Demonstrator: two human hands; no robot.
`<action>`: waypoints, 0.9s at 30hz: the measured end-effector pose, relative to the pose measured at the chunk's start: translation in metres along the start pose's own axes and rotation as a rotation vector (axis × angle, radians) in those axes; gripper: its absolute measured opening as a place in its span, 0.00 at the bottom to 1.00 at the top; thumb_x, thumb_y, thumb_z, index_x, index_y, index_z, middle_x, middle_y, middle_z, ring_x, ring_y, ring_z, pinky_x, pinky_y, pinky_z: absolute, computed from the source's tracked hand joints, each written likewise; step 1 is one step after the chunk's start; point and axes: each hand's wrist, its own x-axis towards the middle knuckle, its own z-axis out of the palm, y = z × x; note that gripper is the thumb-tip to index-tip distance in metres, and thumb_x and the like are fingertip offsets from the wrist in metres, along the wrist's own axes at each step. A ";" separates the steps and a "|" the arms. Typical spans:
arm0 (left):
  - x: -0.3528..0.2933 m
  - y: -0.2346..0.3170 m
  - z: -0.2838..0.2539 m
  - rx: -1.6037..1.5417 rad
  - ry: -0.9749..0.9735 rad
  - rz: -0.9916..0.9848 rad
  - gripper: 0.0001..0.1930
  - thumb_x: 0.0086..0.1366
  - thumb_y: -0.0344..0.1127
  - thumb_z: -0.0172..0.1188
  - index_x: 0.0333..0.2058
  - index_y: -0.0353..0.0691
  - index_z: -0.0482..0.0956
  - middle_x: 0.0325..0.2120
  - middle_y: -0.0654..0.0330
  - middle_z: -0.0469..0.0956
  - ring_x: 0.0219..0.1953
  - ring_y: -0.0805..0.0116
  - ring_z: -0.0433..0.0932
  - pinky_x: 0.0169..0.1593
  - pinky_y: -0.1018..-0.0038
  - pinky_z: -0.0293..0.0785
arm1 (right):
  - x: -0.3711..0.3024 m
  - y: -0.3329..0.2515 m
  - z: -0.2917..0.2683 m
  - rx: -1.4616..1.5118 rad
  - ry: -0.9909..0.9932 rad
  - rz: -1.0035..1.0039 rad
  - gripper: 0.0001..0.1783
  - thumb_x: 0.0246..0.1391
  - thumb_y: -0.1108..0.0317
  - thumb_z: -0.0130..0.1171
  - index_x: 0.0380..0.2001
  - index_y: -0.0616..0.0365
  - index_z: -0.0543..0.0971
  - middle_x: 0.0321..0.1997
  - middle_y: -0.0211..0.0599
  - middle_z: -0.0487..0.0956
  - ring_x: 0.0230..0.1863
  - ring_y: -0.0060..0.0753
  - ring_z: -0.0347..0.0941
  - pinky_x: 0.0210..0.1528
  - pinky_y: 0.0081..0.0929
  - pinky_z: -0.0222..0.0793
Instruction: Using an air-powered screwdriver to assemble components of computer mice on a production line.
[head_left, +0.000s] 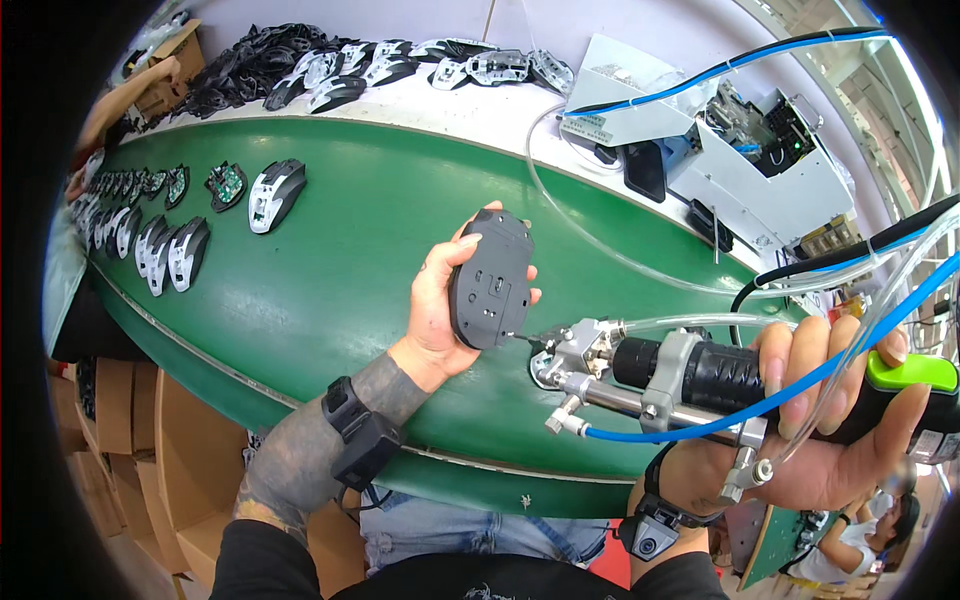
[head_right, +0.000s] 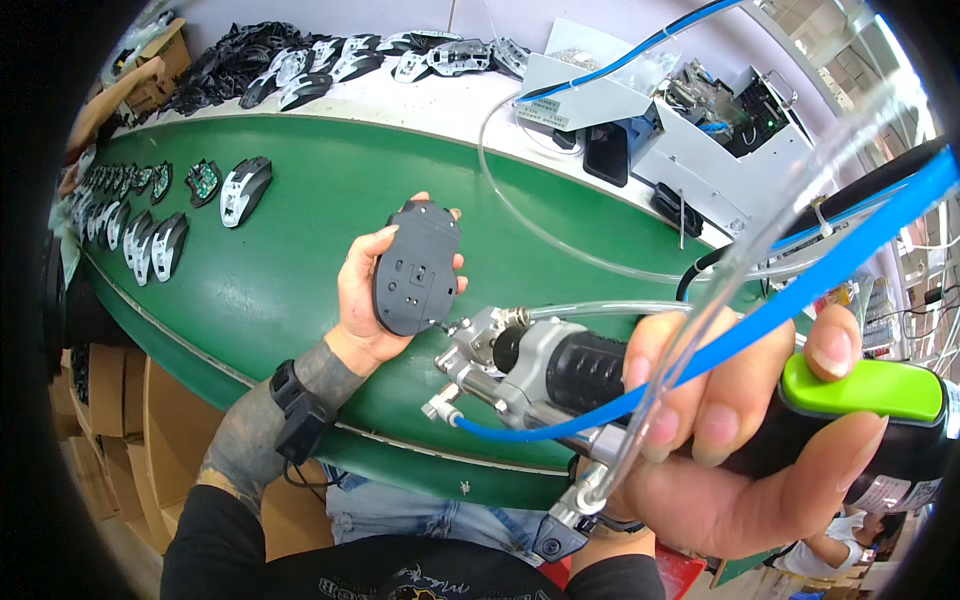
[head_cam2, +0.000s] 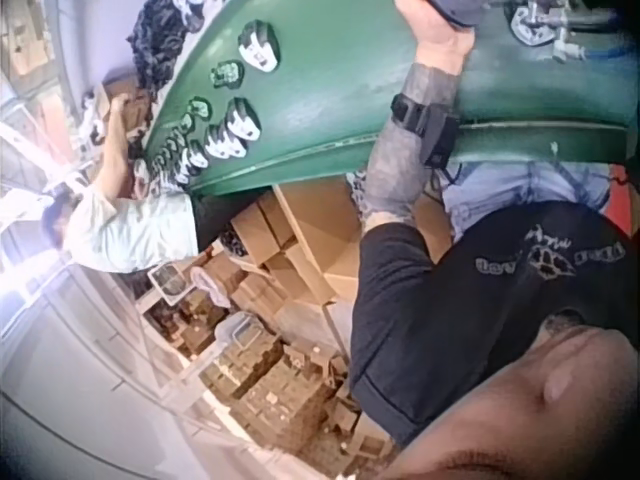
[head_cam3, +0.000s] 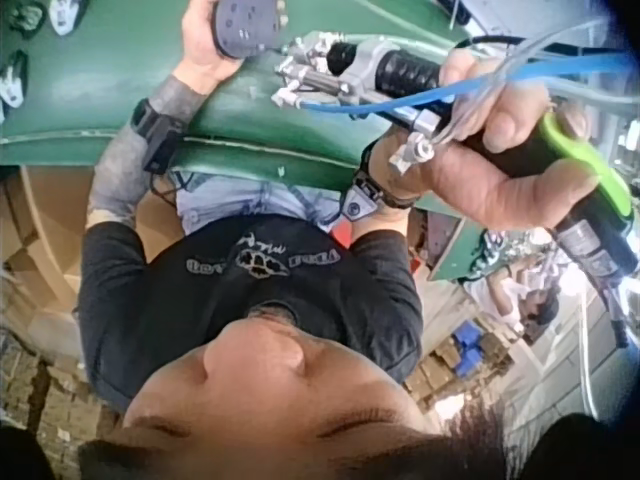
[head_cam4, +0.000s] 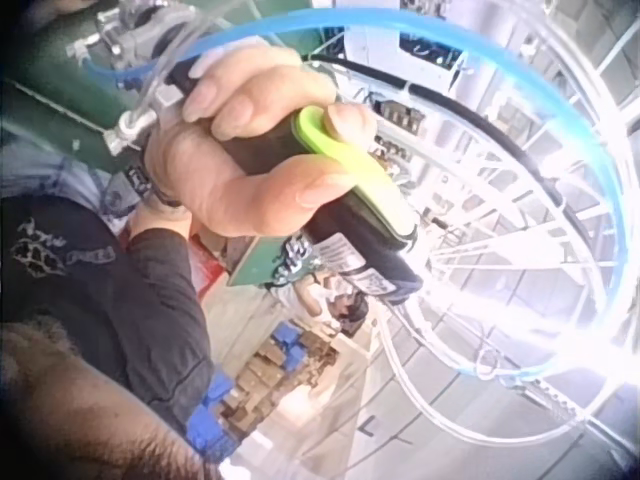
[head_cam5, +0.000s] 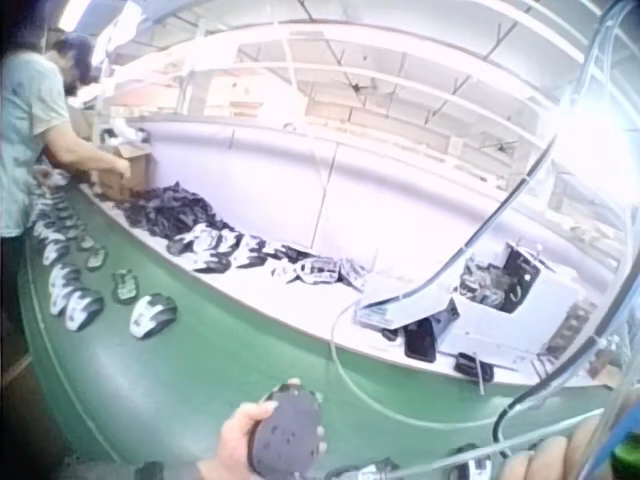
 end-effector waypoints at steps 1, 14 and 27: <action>0.002 0.000 0.000 -0.014 0.006 0.001 0.24 0.59 0.43 0.45 0.54 0.44 0.62 0.48 0.53 0.67 0.38 0.60 0.74 0.42 0.61 0.75 | 0.001 0.001 0.000 -0.004 0.003 0.003 0.16 0.59 0.55 0.43 0.39 0.56 0.65 0.19 0.29 0.66 0.18 0.24 0.61 0.29 0.26 0.57; -0.002 -0.004 0.006 0.062 0.120 0.059 0.24 0.60 0.42 0.48 0.54 0.45 0.62 0.41 0.57 0.68 0.37 0.64 0.73 0.39 0.64 0.75 | 0.000 0.010 0.004 -0.072 -0.022 -0.030 0.17 0.61 0.54 0.40 0.42 0.57 0.64 0.21 0.30 0.68 0.20 0.26 0.61 0.29 0.27 0.58; -0.007 -0.014 0.002 0.049 0.076 -0.113 0.25 0.61 0.43 0.45 0.57 0.47 0.60 0.41 0.56 0.70 0.34 0.62 0.76 0.31 0.68 0.76 | -0.004 -0.003 0.014 0.003 0.006 -0.054 0.16 0.58 0.53 0.46 0.41 0.53 0.64 0.20 0.26 0.64 0.18 0.22 0.61 0.29 0.25 0.57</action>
